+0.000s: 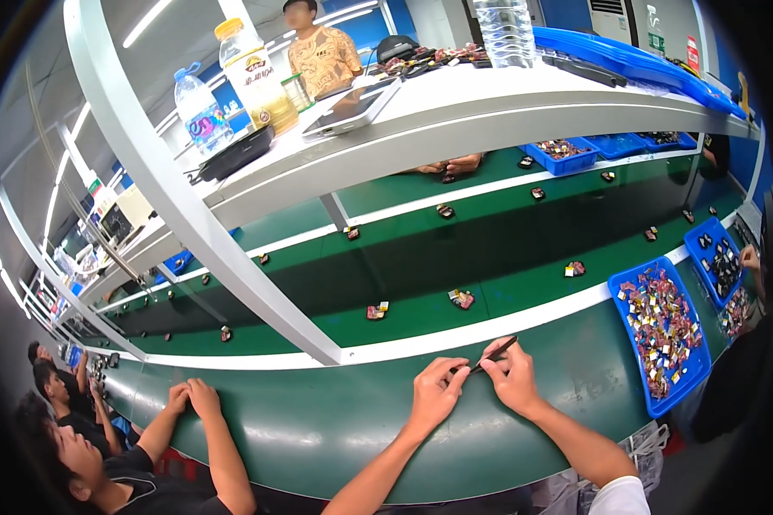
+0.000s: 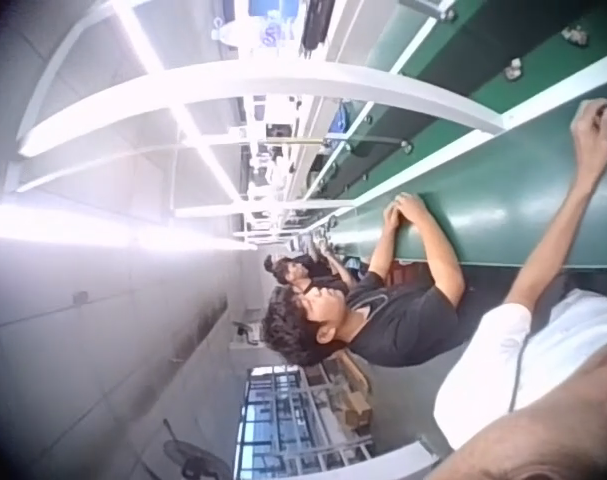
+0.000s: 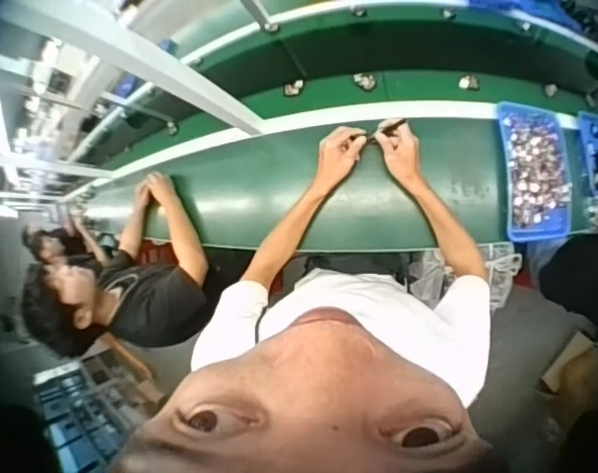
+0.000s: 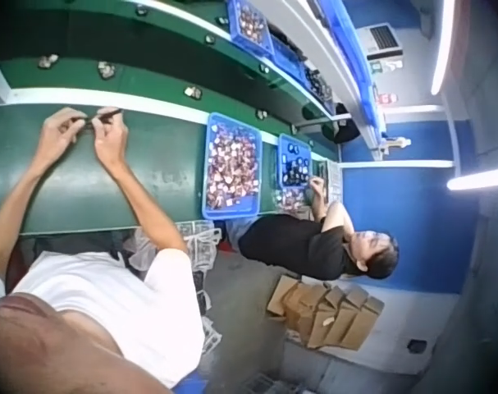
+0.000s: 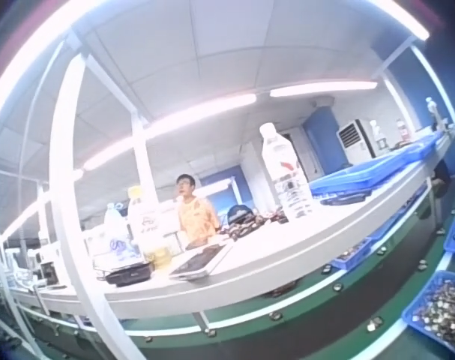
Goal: Manually assemble small electronic or decorative components using tweezers.
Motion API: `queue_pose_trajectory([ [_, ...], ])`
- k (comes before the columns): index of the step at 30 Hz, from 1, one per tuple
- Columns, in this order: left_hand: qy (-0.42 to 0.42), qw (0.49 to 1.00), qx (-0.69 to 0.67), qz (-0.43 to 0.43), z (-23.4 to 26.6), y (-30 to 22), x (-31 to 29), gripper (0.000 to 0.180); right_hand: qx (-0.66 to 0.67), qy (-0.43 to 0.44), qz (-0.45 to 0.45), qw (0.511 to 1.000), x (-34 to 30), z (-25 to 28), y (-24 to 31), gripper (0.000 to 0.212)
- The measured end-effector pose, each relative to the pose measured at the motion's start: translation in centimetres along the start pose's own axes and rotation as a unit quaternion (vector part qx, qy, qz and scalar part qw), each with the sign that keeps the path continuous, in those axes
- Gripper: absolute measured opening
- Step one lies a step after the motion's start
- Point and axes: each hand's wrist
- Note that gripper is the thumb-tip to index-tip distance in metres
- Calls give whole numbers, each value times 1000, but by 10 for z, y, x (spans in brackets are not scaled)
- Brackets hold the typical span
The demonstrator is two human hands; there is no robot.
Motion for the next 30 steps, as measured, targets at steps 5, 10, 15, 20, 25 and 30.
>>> queue_pose_trajectory([
  [5, -18, 999, -26, 34, 3, 4, 1, 16, -15, 16, -32, 999, 3, 3, 6, 23],
  [10, -29, 998, -41, 43, 2, 6, 2, 16, -54, 43, -46, 997, 4, 4, 16, 22],
  [15, -37, 998, -46, 38, 2, 6, 4, 15, -56, 43, -50, 996, 6, 4, 16, 22],
  [20, -38, 997, -41, 44, 0, 7, 2, 15, -73, 43, -49, 995, 3, 4, 15, 22],
  [25, -25, 997, -28, 72, 2, -1, -5, 15, -76, 56, -53, 994, -3, 5, 20, 22],
  [30, -32, 999, -6, 19, -2, 13, -4, 14, -66, 37, -16, 997, -6, 4, 6, 19],
])
Point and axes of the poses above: each hand's wrist, its own x-axis towards the middle knuckle, its own z-axis out of the back of the hand, y = z × x, and after that the axes turned 2 degrees about -x, right-handed
